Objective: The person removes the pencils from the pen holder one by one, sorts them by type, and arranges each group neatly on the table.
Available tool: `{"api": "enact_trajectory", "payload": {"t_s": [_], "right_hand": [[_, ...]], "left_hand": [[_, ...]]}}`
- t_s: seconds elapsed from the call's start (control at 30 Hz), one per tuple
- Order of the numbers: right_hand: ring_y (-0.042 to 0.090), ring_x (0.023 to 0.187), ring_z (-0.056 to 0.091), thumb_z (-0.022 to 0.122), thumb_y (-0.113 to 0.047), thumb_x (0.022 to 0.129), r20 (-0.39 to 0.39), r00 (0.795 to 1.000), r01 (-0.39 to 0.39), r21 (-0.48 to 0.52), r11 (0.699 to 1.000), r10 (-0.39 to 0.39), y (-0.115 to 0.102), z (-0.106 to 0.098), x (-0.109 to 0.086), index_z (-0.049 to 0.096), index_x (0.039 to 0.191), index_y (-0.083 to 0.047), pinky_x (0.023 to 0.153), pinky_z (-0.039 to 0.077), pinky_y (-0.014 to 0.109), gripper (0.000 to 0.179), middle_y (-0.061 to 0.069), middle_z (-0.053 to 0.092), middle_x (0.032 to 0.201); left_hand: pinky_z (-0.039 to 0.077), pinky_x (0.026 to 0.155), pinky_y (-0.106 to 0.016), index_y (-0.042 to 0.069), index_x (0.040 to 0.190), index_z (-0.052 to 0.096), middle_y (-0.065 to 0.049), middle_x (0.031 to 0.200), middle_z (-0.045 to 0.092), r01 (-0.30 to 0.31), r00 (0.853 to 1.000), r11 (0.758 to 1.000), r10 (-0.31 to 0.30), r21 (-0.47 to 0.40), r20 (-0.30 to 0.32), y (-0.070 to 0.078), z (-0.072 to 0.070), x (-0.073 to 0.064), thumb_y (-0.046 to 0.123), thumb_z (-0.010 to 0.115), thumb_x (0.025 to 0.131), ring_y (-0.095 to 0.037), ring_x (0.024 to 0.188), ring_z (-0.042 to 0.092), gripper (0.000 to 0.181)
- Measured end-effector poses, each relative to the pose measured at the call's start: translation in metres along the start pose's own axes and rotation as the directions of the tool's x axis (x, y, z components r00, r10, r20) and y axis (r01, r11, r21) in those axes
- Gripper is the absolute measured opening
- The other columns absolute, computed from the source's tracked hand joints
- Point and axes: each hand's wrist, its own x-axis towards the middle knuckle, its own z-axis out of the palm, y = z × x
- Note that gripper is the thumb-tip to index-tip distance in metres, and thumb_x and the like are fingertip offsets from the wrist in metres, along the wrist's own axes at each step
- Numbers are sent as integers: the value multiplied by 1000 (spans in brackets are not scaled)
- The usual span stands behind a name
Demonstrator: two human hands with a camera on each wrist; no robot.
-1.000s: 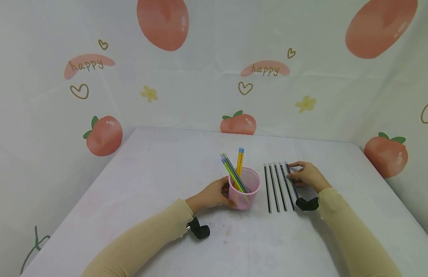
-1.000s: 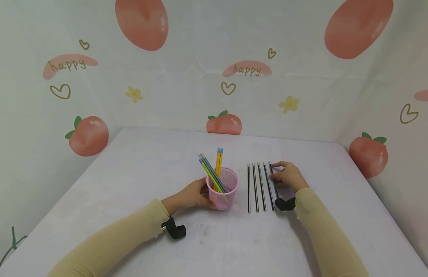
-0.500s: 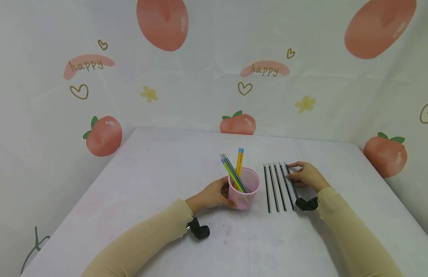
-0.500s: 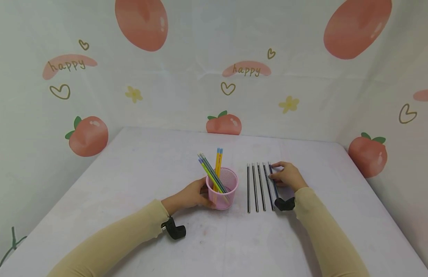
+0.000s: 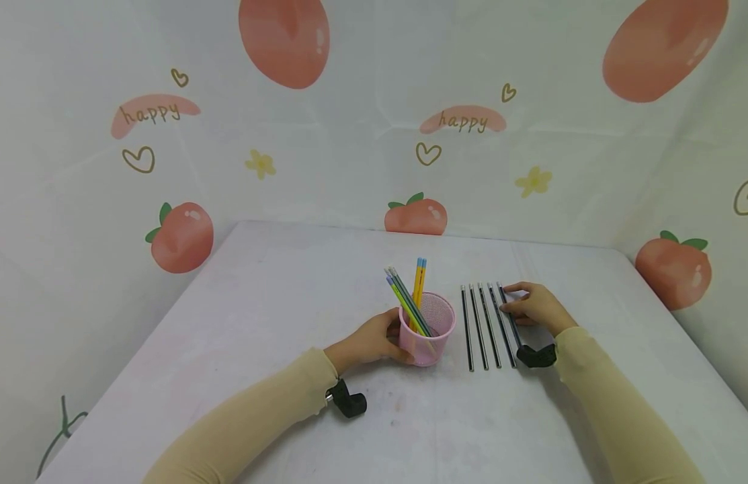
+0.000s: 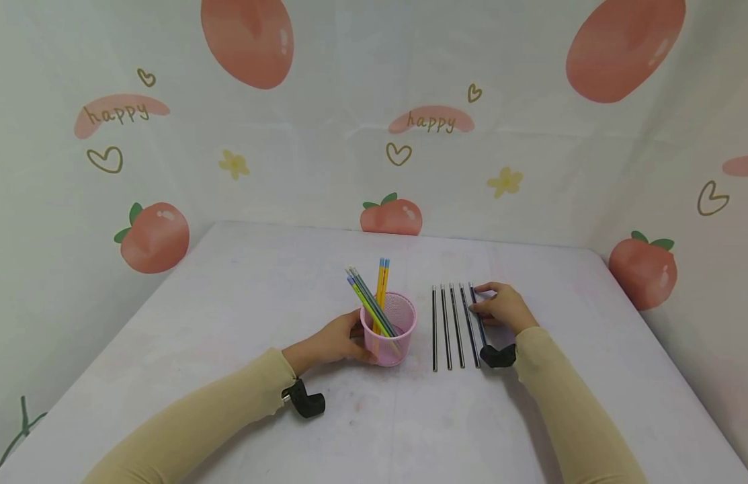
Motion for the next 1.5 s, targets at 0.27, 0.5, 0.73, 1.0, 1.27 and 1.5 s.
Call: {"api": "enact_trajectory", "payload": {"t_s": [0.27,0.5,0.73,1.0,1.27,1.5], "right_hand": [[13,75,58,73,-16,86,3,1000,-9,1,1000,9,0,0,1,41,141,3,66,57,23,67,26,50,117],[11,76,59,73,-15,86,3,1000,-21,34,999,21,0,1,1,41,142,3,67,58,23,67,26,50,120],[11,75,59,74,-16,85,2,1000,-22,53,998,22,1,1,1,41,142,2,67,58,23,68,23,50,116],[10,75,59,73,-17,86,7,1000,-9,59,998,9,0,0,-3,40,142,4,67,58,22,69,26,50,120],[8,77,59,72,-17,87,34,999,15,79,997,-18,0,-2,-6,38,142,6,69,58,22,68,24,51,118],[7,77,62,70,-14,88,6,999,38,121,992,-39,-1,-2,-9,39,140,9,70,58,24,65,23,58,116]], "left_hand": [[43,108,-38,6,140,43,-7,133,58,13,1000,1000,-13,6,-4,0,0,1,7,83,73,-21,124,54,78],[43,108,-38,7,139,44,-6,132,58,12,1000,1000,-12,6,-1,-2,0,2,7,83,73,-20,123,55,77],[43,108,-38,7,139,44,-6,133,58,13,1000,1000,-13,-6,1,-2,0,2,7,84,73,-21,124,55,78],[42,109,-38,7,141,42,-7,134,57,12,1000,1000,-12,-2,0,-3,0,3,7,84,72,-21,125,54,81],[43,108,-37,7,141,41,-7,134,57,5,1000,1000,-5,-9,3,-2,0,2,6,83,72,-21,124,54,81],[44,107,-36,5,140,42,-7,134,57,3,1000,999,-2,-44,19,1,-1,0,3,82,73,-21,124,54,78]]}}
